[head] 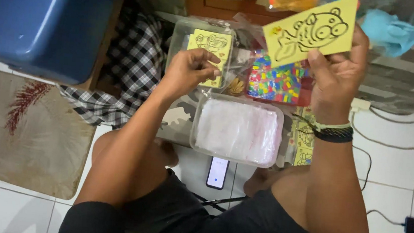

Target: The person sits on the floor and packs small yellow cards with cartoon drawings and colorful plastic pieces into clear plastic bags. They pick up a card, place it in a bag, add pieces from a red container, and seal the bag before placing it on the floor.

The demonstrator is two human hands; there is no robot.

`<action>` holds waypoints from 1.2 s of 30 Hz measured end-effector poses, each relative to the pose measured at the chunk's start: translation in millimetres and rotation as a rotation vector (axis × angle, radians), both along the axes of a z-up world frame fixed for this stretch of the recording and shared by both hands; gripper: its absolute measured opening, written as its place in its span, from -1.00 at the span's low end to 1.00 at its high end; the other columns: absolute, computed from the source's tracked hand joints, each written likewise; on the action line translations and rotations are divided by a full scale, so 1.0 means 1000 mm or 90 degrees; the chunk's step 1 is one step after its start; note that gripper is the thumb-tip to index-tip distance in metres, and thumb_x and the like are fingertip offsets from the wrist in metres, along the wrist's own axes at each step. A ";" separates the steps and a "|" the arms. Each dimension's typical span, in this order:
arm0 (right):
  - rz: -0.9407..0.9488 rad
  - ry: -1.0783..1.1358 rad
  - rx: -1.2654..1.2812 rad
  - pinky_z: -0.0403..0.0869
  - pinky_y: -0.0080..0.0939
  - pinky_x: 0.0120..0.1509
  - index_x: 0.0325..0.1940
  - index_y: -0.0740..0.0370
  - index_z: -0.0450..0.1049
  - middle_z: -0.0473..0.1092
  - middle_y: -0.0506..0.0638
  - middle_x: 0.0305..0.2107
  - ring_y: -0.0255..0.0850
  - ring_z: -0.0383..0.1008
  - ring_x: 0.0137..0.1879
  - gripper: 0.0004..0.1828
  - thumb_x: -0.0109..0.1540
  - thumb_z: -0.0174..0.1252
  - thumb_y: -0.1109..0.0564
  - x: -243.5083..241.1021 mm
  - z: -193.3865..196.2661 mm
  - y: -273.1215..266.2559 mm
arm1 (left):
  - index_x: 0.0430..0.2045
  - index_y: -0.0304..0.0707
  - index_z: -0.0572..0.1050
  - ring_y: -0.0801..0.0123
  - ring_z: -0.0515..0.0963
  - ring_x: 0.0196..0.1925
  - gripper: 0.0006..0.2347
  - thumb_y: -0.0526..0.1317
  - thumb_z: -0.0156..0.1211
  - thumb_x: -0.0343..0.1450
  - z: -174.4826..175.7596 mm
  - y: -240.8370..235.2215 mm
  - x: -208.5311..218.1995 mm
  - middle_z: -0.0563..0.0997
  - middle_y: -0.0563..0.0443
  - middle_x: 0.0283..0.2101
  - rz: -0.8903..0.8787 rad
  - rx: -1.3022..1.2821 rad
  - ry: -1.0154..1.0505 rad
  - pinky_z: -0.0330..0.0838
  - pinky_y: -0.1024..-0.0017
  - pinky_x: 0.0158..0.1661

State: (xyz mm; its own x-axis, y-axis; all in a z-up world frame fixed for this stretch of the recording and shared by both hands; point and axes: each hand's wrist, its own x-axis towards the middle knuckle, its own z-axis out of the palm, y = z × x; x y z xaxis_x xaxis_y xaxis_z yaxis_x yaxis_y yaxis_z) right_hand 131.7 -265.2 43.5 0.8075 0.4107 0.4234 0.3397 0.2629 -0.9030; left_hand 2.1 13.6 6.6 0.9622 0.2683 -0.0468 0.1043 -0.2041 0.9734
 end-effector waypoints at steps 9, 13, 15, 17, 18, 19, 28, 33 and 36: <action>-0.026 -0.062 0.018 0.55 -0.30 0.20 0.36 0.35 0.21 0.46 0.25 0.08 -0.15 0.53 0.07 -0.54 0.41 0.09 0.52 -0.007 0.000 0.013 | -0.27 -0.35 0.64 0.65 0.43 -0.53 -0.87 -0.43 0.40 0.35 0.002 -0.024 -0.007 0.60 0.11 -0.51 -0.047 -0.009 0.029 0.31 0.69 -0.51; -0.022 -0.045 0.009 0.51 -0.35 0.13 0.40 0.40 0.19 0.47 0.28 0.07 -0.20 0.51 0.03 -0.52 0.41 0.05 0.53 -0.010 0.004 0.014 | -0.20 -0.39 0.63 0.63 0.48 -0.48 -0.82 -0.43 0.39 0.34 0.002 -0.025 -0.009 0.68 0.04 -0.42 -0.047 -0.009 0.020 0.40 0.68 -0.44; -0.021 -0.060 -0.019 0.50 -0.33 0.15 0.40 0.42 0.18 0.46 0.29 0.09 -0.19 0.50 0.05 -0.54 0.42 0.04 0.50 -0.009 0.005 0.012 | -0.20 -0.36 0.63 0.63 0.50 -0.47 -0.82 -0.42 0.40 0.35 0.004 -0.025 -0.010 0.69 0.03 -0.41 -0.041 -0.018 0.023 0.40 0.68 -0.44; -0.029 -0.075 -0.044 0.50 -0.33 0.12 0.41 0.41 0.19 0.46 0.30 0.08 -0.18 0.50 0.03 -0.53 0.42 0.04 0.50 -0.008 0.005 0.012 | -0.19 -0.38 0.62 0.62 0.50 -0.47 -0.82 -0.42 0.39 0.35 0.003 -0.024 -0.011 0.68 0.03 -0.41 -0.044 -0.026 0.013 0.41 0.68 -0.44; -0.040 -0.089 -0.069 0.49 -0.32 0.09 0.41 0.41 0.19 0.46 0.30 0.08 -0.17 0.49 0.01 -0.52 0.41 0.04 0.51 -0.007 0.004 0.011 | -0.19 -0.40 0.62 0.62 0.50 -0.47 -0.82 -0.43 0.38 0.36 0.002 -0.023 -0.012 0.67 0.03 -0.41 -0.051 -0.033 0.004 0.42 0.68 -0.44; -0.037 -0.091 -0.069 0.49 -0.32 0.09 0.41 0.41 0.19 0.46 0.30 0.08 -0.17 0.49 0.01 -0.52 0.41 0.04 0.51 -0.007 0.005 0.012 | -0.19 -0.40 0.62 0.62 0.50 -0.47 -0.82 -0.43 0.38 0.36 -0.003 -0.021 -0.011 0.67 0.03 -0.41 -0.048 -0.034 0.003 0.42 0.68 -0.44; 0.021 -0.125 -0.125 0.49 -0.27 0.24 0.51 0.40 0.08 0.35 0.36 0.26 -0.08 0.48 0.16 -0.39 0.40 0.02 0.58 -0.002 -0.003 0.017 | -0.20 -0.42 0.60 0.60 0.54 -0.47 -0.81 -0.44 0.39 0.34 -0.015 -0.024 -0.010 0.70 0.03 -0.38 -0.059 0.013 -0.007 0.44 0.65 -0.45; 0.036 -0.099 -0.124 0.50 -0.31 0.15 0.44 0.41 0.16 0.44 0.35 0.10 -0.14 0.50 0.05 -0.41 0.35 0.06 0.61 -0.003 -0.004 0.020 | -0.26 -0.34 0.66 0.61 0.53 -0.46 -0.85 -0.43 0.39 0.33 -0.003 -0.033 -0.012 0.65 0.09 -0.44 -0.085 -0.011 0.025 0.44 0.66 -0.39; 0.049 -0.069 -0.113 0.51 -0.33 0.18 0.41 0.40 0.19 0.43 0.33 0.13 -0.15 0.50 0.09 -0.42 0.33 0.07 0.61 -0.005 -0.006 0.023 | -0.20 -0.41 0.62 0.57 0.65 -0.42 -0.80 -0.44 0.38 0.33 -0.007 -0.035 -0.012 0.71 -0.01 -0.41 -0.104 -0.027 0.018 0.54 0.64 -0.36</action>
State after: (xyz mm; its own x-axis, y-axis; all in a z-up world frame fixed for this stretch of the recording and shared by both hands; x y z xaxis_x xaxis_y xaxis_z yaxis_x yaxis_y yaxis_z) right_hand 126.4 -242.6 37.8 0.7244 0.5454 0.4216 0.4227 0.1317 -0.8966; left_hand -9.5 -21.1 -0.1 0.9910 0.1057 -0.0822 0.1003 -0.1786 0.9788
